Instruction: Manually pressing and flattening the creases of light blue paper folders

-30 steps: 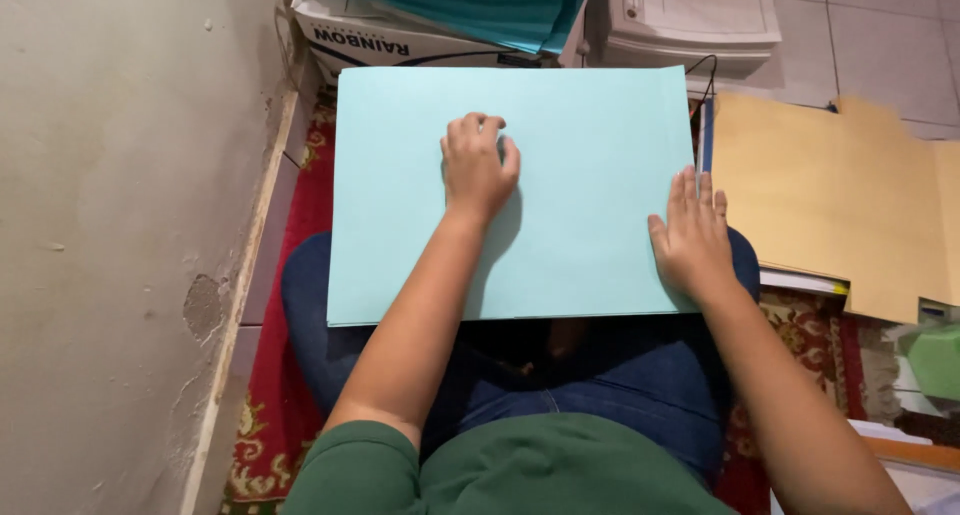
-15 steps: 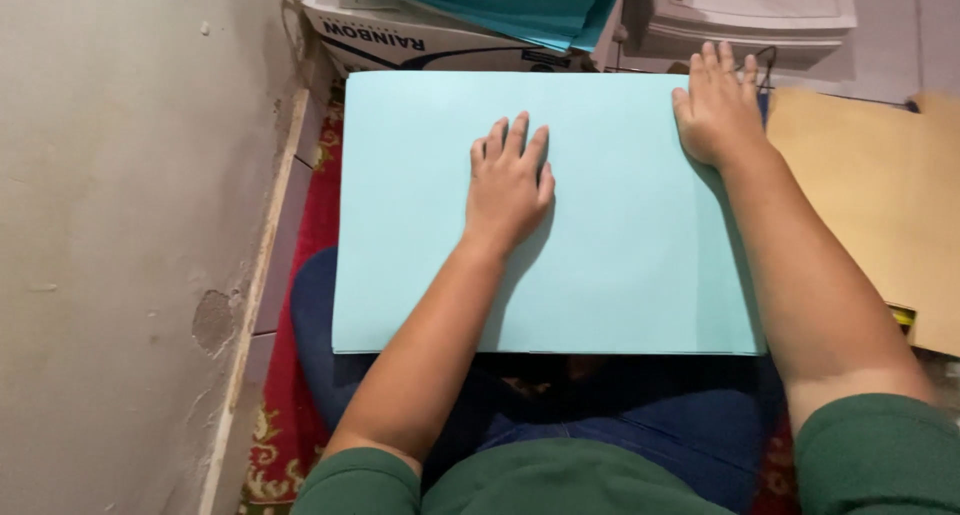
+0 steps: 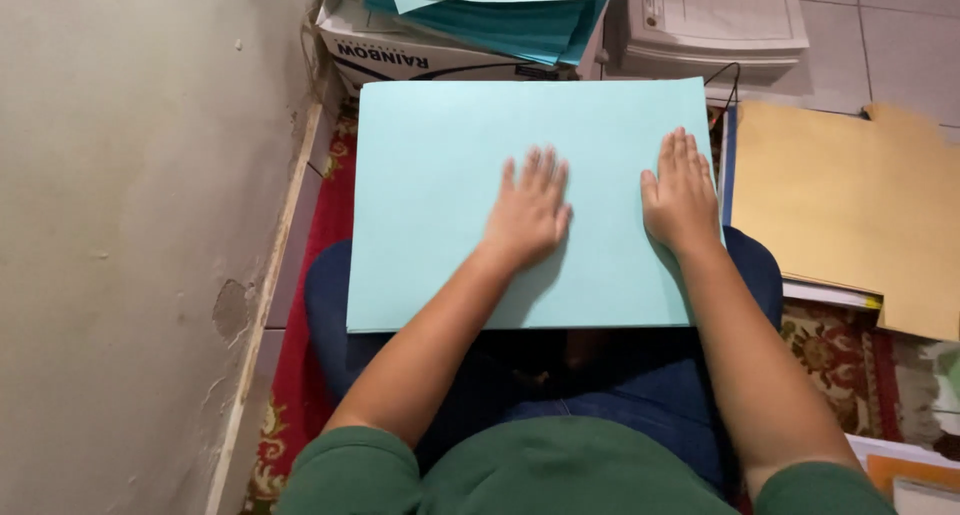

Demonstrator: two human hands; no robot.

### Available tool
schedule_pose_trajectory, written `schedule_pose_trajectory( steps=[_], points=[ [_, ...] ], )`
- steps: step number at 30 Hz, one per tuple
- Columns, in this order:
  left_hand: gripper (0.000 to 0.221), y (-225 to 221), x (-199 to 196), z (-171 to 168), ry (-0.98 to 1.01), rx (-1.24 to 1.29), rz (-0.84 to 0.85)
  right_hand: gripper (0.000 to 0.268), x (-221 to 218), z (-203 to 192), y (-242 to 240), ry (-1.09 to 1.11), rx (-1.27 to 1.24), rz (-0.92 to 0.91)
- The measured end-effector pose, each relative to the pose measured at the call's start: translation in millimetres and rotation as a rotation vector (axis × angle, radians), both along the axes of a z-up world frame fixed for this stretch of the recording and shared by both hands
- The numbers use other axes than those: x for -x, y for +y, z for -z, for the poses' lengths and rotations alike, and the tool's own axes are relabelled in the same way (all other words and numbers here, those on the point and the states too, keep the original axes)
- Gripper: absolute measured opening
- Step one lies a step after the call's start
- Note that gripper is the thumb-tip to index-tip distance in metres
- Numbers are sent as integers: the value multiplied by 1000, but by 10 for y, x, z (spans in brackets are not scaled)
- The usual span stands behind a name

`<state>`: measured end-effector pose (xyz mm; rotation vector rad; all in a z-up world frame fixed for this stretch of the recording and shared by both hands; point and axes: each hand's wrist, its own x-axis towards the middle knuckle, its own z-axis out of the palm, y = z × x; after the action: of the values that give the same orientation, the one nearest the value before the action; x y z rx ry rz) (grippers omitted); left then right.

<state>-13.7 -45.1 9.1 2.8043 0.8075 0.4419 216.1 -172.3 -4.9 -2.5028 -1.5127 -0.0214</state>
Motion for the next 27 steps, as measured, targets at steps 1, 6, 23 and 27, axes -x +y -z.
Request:
schedule_pose_trajectory(
  steps=[1, 6, 23, 27],
  points=[
    [63, -161, 70, -67, 73, 0, 83, 69, -11, -8, 43, 18, 15, 14],
    [63, -734, 469, -151, 169, 97, 219, 70, -63, 19, 81, 14, 53, 17],
    [66, 1579, -948, 114, 219, 91, -106, 67, 2, -124, 120, 63, 51, 16],
    [68, 1420, -879, 80, 267, 77, -135, 67, -18, -92, 114, 65, 29, -7]
  ],
)
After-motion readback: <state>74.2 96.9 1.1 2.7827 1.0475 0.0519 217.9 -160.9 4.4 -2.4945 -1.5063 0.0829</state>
